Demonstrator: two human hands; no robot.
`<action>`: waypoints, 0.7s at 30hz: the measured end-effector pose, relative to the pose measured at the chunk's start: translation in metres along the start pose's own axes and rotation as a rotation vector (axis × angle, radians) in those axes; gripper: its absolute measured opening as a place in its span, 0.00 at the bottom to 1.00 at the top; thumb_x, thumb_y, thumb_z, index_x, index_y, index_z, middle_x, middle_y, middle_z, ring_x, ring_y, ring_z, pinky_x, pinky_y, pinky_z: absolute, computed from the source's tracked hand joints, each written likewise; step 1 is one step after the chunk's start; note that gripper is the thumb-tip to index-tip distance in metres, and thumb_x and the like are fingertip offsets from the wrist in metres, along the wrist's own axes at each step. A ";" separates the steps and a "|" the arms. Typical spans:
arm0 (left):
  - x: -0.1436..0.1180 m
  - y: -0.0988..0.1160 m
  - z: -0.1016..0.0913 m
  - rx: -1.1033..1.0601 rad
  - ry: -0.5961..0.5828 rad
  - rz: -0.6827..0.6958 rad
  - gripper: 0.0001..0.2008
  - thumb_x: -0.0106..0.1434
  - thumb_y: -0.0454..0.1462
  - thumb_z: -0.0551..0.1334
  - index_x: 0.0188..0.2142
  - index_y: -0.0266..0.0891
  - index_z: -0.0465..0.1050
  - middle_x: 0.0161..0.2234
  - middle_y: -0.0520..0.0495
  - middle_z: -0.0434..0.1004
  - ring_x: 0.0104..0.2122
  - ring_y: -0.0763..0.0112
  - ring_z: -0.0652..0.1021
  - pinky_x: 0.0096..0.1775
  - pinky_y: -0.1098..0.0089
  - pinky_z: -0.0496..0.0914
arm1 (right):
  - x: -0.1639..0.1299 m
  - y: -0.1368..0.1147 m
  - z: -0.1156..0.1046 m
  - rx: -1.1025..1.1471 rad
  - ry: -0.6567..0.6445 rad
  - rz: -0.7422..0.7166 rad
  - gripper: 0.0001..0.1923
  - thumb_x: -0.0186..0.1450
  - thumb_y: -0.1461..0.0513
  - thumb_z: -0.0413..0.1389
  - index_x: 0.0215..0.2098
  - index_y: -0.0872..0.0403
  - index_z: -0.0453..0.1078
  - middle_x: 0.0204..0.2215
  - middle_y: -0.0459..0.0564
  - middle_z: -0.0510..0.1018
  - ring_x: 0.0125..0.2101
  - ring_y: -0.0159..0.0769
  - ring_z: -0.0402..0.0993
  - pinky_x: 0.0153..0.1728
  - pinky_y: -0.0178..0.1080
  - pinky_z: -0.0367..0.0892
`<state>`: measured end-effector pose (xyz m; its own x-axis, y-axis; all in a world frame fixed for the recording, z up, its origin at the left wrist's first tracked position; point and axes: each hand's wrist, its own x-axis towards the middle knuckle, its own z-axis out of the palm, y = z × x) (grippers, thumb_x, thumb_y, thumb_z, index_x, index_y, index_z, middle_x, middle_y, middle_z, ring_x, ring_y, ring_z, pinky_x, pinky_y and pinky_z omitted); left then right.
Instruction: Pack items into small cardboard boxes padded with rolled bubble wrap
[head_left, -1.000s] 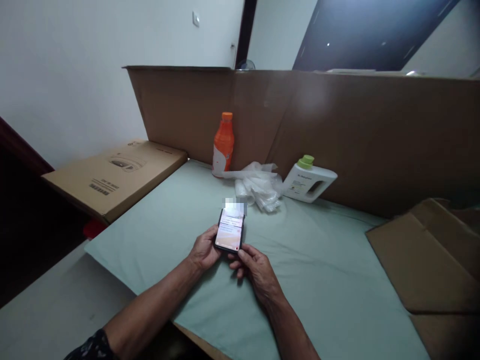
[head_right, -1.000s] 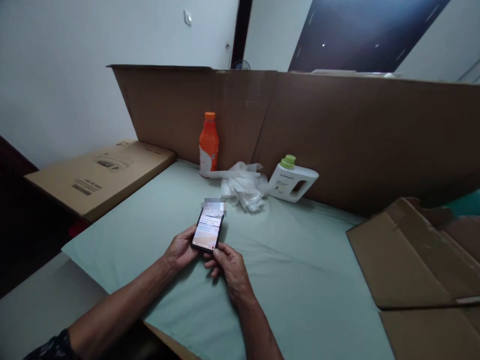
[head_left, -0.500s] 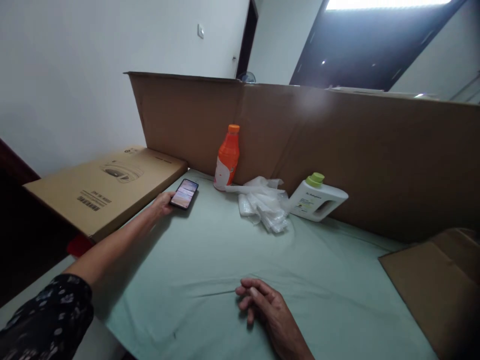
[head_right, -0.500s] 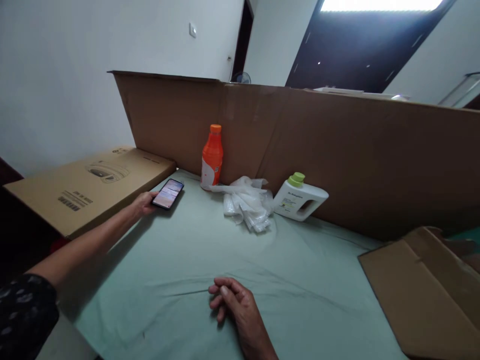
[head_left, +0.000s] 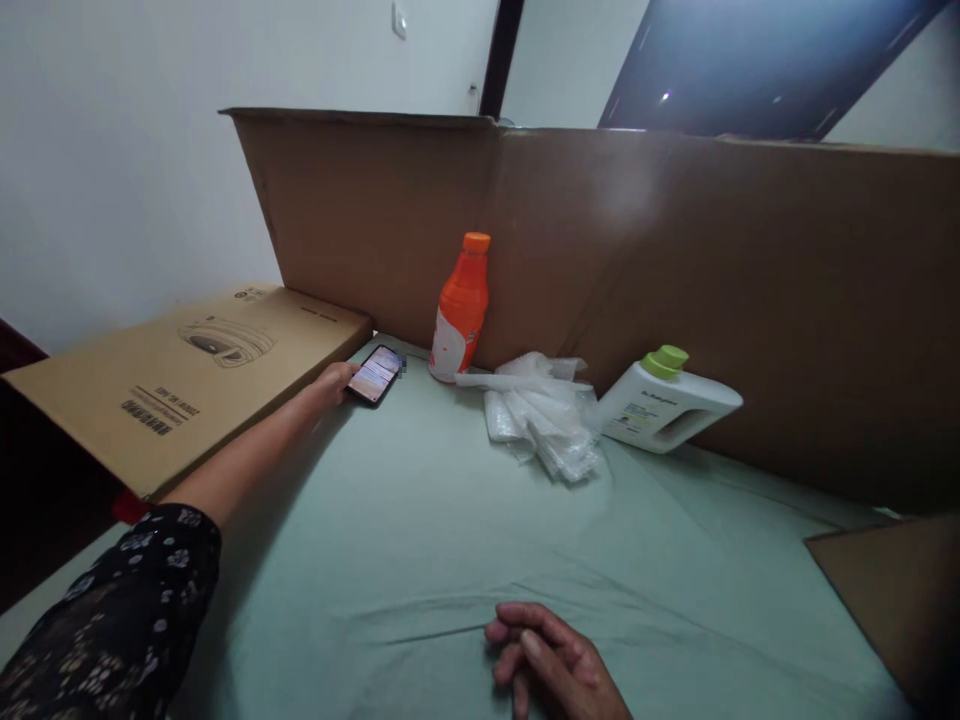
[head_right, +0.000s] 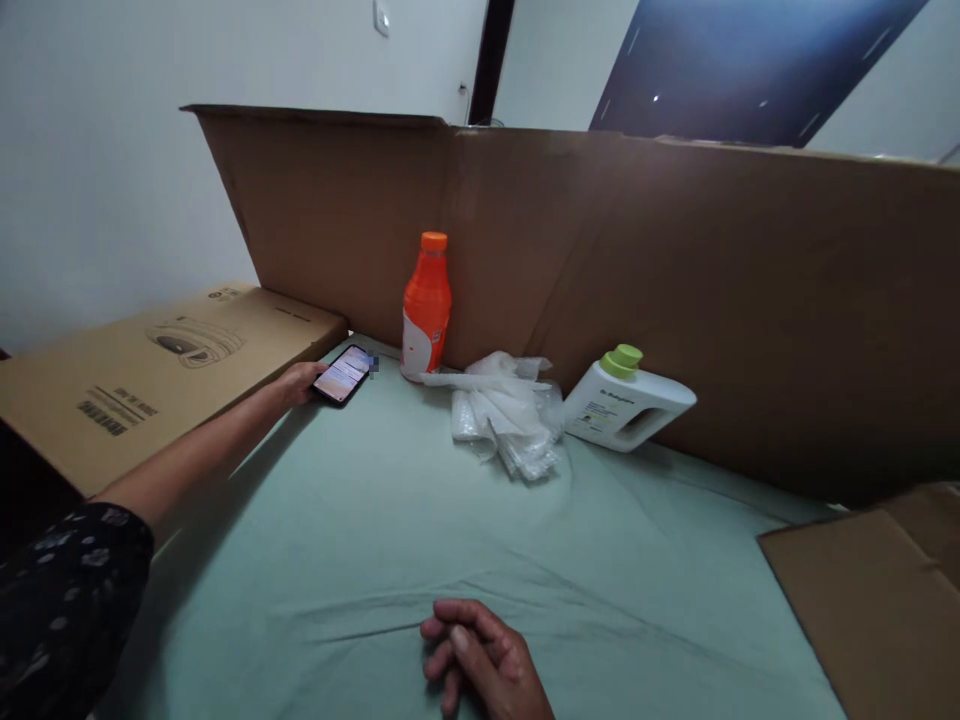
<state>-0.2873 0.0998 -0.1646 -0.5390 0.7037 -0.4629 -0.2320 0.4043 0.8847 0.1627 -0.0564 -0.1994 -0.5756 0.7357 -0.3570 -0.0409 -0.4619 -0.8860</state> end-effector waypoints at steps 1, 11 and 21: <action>-0.001 0.000 0.002 0.052 0.011 0.016 0.19 0.69 0.43 0.63 0.56 0.37 0.70 0.54 0.41 0.73 0.49 0.59 0.78 0.48 0.54 0.76 | -0.001 -0.001 0.001 -0.006 0.009 0.002 0.25 0.58 0.44 0.67 0.42 0.54 0.79 0.35 0.55 0.82 0.25 0.32 0.74 0.21 0.33 0.69; -0.028 0.003 0.021 0.771 0.219 0.265 0.24 0.65 0.45 0.67 0.56 0.36 0.70 0.56 0.38 0.73 0.54 0.52 0.75 0.53 0.52 0.72 | -0.006 -0.009 0.009 -0.038 0.017 -0.012 0.26 0.58 0.44 0.67 0.42 0.55 0.79 0.35 0.55 0.82 0.25 0.30 0.73 0.23 0.32 0.69; -0.049 -0.006 0.046 1.161 0.315 0.386 0.37 0.51 0.46 0.70 0.57 0.33 0.62 0.57 0.24 0.71 0.59 0.39 0.70 0.54 0.54 0.67 | -0.007 -0.008 0.011 -0.030 0.012 -0.016 0.26 0.57 0.43 0.67 0.41 0.55 0.79 0.34 0.55 0.82 0.22 0.30 0.72 0.21 0.33 0.68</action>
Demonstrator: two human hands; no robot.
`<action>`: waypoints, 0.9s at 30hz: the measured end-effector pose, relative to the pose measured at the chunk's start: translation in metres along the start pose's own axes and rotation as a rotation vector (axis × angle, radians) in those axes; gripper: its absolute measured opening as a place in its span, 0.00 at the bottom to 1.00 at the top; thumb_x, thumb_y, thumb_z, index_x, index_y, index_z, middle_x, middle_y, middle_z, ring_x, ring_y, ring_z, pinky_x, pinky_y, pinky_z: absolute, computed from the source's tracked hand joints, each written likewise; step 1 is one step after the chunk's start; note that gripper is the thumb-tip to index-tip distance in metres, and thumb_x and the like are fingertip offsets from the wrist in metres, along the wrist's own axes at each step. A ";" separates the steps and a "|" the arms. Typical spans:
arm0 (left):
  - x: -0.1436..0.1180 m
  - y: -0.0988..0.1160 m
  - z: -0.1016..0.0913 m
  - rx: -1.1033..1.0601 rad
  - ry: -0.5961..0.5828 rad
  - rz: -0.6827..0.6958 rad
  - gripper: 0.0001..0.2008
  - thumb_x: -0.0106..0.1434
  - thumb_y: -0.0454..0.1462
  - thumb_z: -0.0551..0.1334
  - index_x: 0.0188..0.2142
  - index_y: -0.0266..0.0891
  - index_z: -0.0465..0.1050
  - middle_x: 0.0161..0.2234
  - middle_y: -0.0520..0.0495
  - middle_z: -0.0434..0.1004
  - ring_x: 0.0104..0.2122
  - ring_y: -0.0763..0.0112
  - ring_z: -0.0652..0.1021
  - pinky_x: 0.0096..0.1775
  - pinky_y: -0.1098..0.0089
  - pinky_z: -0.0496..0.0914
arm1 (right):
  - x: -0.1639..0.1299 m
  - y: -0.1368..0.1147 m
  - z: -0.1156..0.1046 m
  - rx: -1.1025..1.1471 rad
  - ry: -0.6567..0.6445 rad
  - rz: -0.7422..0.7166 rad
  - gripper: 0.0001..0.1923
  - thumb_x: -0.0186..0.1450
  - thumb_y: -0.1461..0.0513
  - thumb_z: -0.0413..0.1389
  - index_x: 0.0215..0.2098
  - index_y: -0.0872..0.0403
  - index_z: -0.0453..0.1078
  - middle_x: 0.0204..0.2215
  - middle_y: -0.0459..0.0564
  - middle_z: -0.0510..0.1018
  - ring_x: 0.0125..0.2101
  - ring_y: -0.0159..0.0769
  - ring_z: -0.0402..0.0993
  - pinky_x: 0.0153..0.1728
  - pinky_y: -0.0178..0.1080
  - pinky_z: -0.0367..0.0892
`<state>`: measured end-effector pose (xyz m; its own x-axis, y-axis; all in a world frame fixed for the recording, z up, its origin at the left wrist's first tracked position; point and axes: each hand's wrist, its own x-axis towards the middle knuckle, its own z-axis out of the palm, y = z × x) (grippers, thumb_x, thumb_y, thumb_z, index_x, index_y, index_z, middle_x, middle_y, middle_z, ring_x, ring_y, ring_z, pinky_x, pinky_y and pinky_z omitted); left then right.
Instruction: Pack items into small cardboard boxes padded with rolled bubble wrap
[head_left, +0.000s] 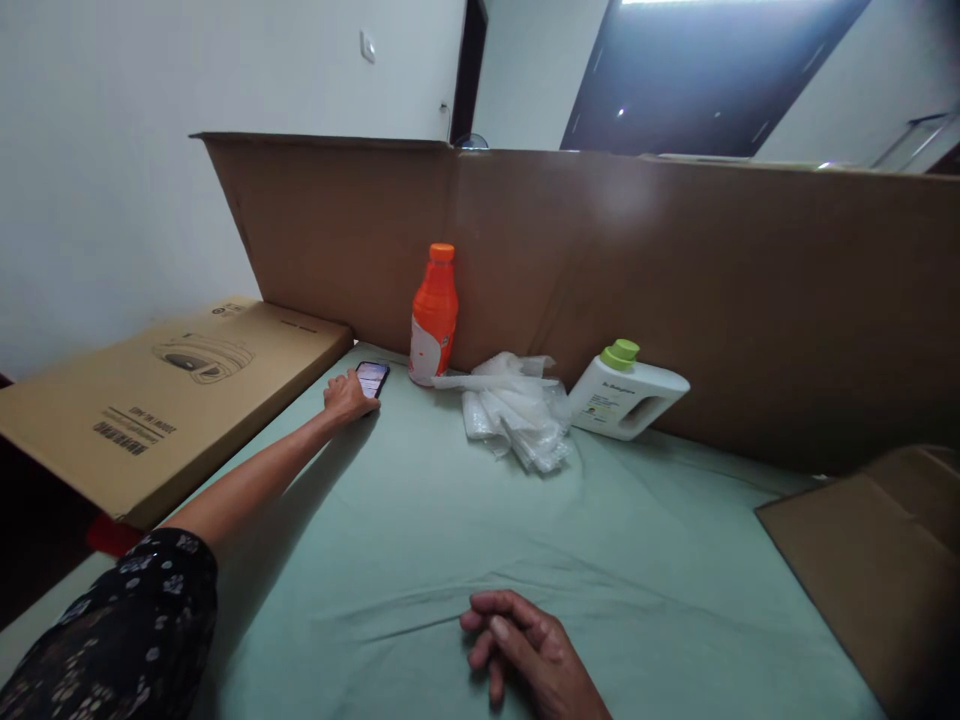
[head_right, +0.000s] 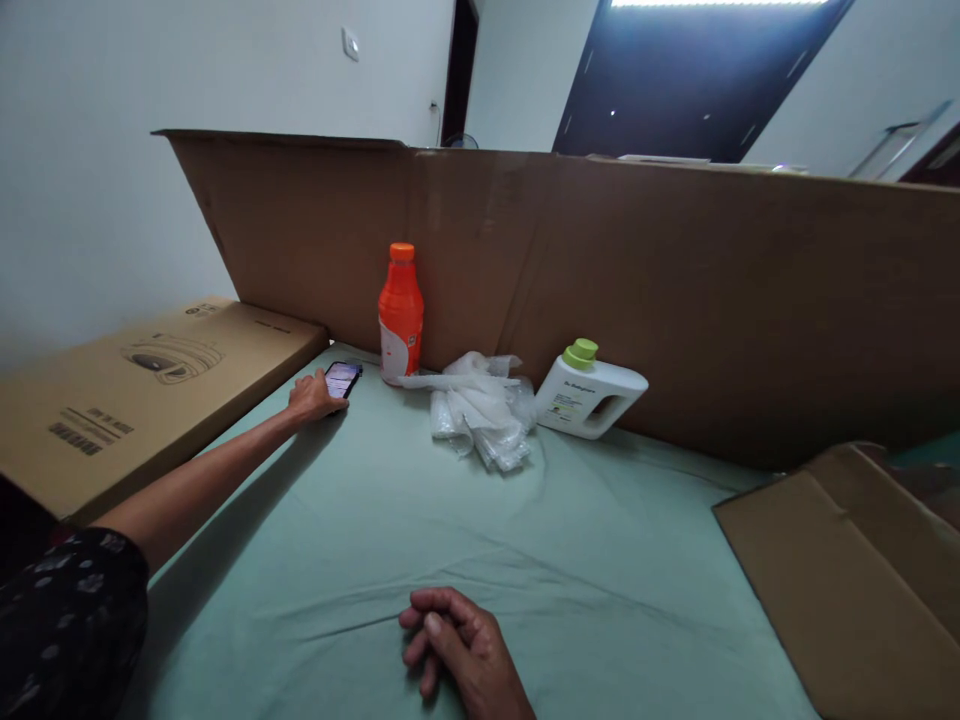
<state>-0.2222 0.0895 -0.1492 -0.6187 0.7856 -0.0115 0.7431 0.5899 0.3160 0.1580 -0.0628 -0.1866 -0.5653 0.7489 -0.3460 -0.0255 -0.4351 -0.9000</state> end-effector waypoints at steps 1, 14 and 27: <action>-0.001 0.001 0.000 0.019 -0.005 0.004 0.37 0.52 0.45 0.70 0.57 0.33 0.62 0.57 0.24 0.71 0.59 0.39 0.70 0.54 0.54 0.67 | 0.000 -0.001 0.000 -0.004 -0.001 0.002 0.26 0.57 0.43 0.67 0.41 0.55 0.79 0.34 0.55 0.82 0.22 0.30 0.72 0.21 0.33 0.68; -0.074 0.008 0.012 0.097 -0.106 0.288 0.41 0.54 0.44 0.66 0.65 0.36 0.55 0.56 0.33 0.72 0.56 0.47 0.71 0.52 0.61 0.65 | 0.001 0.003 -0.002 -0.008 -0.013 -0.007 0.24 0.60 0.45 0.66 0.43 0.55 0.78 0.36 0.54 0.82 0.23 0.29 0.72 0.22 0.33 0.68; -0.081 0.054 0.030 0.064 -0.061 0.216 0.33 0.58 0.43 0.63 0.61 0.34 0.59 0.57 0.28 0.71 0.57 0.44 0.69 0.52 0.55 0.63 | -0.001 0.000 0.002 0.030 -0.021 -0.033 0.23 0.60 0.47 0.67 0.43 0.56 0.78 0.36 0.55 0.83 0.24 0.31 0.74 0.22 0.33 0.68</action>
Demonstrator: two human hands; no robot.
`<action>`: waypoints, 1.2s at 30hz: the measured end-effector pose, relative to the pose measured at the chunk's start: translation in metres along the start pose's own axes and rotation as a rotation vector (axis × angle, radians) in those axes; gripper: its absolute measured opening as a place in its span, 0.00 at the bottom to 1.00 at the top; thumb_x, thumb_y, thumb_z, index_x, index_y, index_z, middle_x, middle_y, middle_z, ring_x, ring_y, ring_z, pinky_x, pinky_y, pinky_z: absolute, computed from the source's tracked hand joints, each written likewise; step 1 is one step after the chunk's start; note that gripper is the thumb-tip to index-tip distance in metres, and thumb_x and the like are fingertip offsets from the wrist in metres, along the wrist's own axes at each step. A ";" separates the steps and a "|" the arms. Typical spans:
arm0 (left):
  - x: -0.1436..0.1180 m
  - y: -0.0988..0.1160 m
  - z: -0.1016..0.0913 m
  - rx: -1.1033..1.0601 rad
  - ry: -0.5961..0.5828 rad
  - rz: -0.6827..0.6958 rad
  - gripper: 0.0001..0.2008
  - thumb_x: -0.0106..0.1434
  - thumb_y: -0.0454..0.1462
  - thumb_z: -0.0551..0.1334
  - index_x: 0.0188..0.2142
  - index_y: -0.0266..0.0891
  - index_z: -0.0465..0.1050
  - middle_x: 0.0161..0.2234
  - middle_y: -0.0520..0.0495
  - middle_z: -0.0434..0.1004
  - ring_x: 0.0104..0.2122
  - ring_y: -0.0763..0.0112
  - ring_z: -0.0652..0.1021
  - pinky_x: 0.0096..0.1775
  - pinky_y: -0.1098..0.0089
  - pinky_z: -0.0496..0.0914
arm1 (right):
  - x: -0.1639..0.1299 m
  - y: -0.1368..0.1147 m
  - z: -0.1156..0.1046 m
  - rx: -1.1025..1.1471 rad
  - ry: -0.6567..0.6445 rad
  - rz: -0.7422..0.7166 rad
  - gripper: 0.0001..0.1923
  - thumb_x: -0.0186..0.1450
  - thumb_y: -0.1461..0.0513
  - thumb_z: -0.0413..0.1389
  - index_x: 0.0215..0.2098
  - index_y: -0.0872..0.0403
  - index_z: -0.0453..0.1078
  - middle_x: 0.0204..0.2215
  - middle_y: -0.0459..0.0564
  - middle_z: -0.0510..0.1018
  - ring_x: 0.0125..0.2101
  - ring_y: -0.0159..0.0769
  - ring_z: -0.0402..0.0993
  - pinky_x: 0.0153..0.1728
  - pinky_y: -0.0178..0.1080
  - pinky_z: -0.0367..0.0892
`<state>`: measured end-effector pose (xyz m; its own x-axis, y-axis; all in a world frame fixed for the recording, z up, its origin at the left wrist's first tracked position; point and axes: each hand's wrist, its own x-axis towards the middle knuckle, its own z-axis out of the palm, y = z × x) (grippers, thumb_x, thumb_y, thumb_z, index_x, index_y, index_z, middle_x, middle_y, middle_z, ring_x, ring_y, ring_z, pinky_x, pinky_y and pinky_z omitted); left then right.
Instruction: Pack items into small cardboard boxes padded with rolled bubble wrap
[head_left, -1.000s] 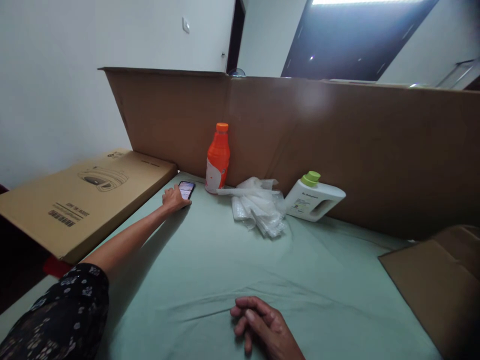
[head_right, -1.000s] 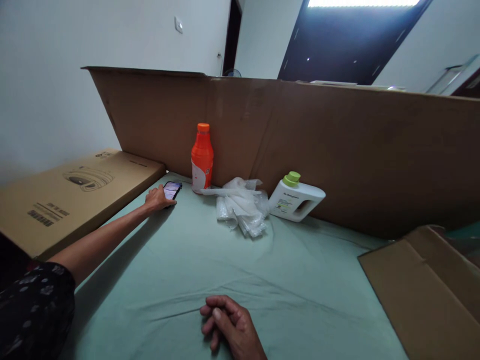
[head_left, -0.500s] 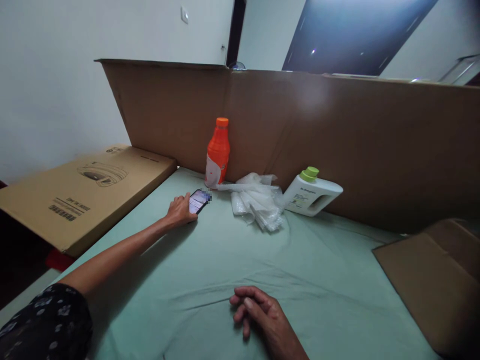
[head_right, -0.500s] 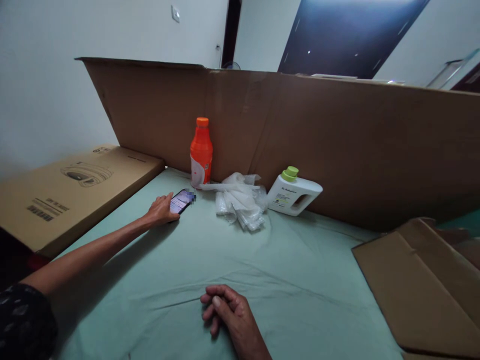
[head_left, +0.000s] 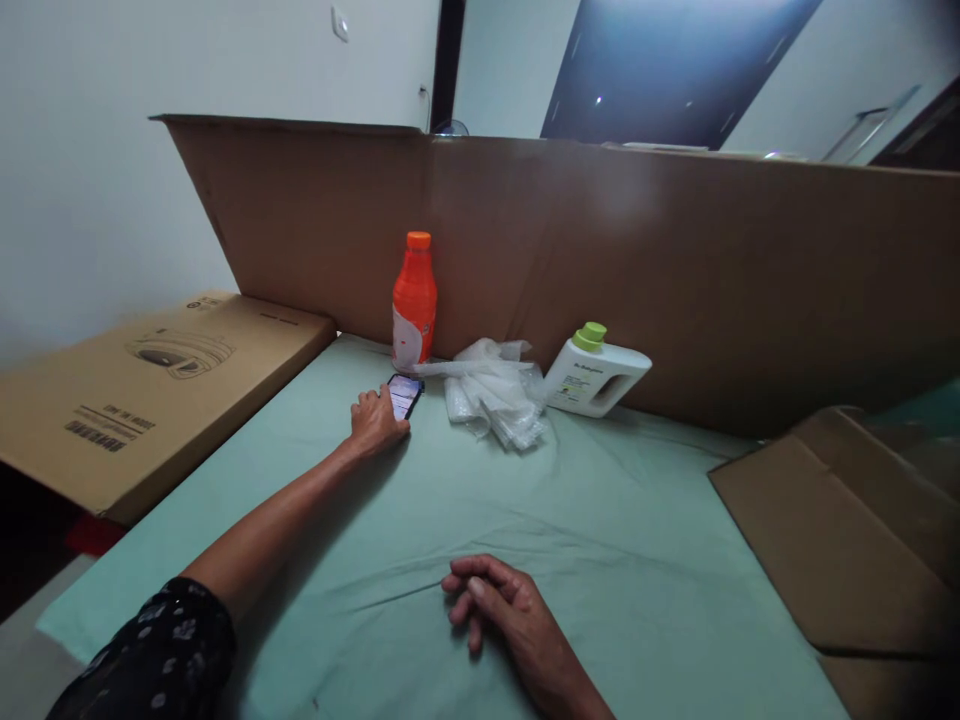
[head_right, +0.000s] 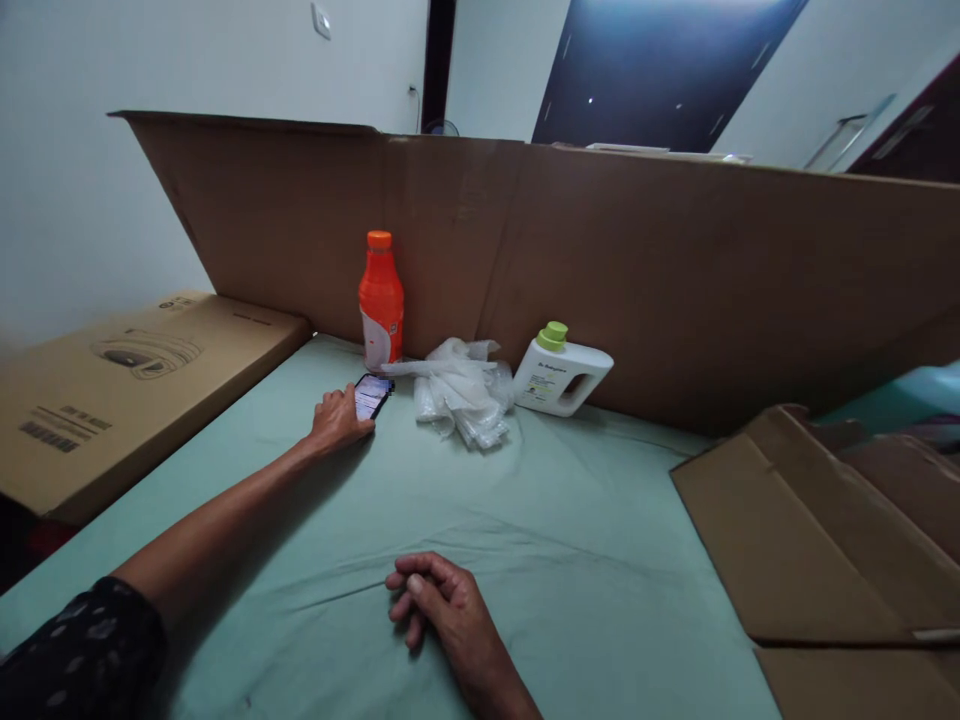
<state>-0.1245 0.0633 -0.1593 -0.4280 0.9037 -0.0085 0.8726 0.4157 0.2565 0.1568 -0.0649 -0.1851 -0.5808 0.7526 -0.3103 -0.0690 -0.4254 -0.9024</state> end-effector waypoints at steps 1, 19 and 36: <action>0.001 0.001 0.000 -0.003 0.002 -0.003 0.32 0.59 0.43 0.63 0.60 0.34 0.59 0.57 0.28 0.71 0.57 0.44 0.69 0.52 0.55 0.63 | 0.000 0.000 0.000 -0.001 0.000 -0.001 0.23 0.60 0.47 0.67 0.43 0.56 0.78 0.37 0.55 0.83 0.24 0.30 0.74 0.22 0.32 0.68; -0.190 -0.046 0.040 0.027 -0.092 0.639 0.29 0.69 0.48 0.55 0.67 0.47 0.64 0.70 0.39 0.57 0.69 0.47 0.58 0.66 0.42 0.50 | -0.003 0.010 0.016 -0.163 -0.029 -0.116 0.23 0.60 0.45 0.63 0.42 0.55 0.75 0.34 0.50 0.82 0.25 0.29 0.75 0.23 0.31 0.66; -0.221 -0.107 0.037 0.162 0.007 0.544 0.33 0.64 0.52 0.52 0.65 0.44 0.67 0.69 0.41 0.60 0.69 0.46 0.59 0.66 0.42 0.49 | -0.265 -0.135 -0.149 -1.853 1.420 -0.051 0.17 0.63 0.56 0.60 0.45 0.59 0.75 0.43 0.75 0.80 0.40 0.60 0.76 0.38 0.56 0.63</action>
<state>-0.1148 -0.1773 -0.2205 0.0920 0.9917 0.0898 0.9927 -0.0984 0.0701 0.4411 -0.1325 -0.0259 0.1730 0.8410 0.5126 0.9525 -0.2753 0.1303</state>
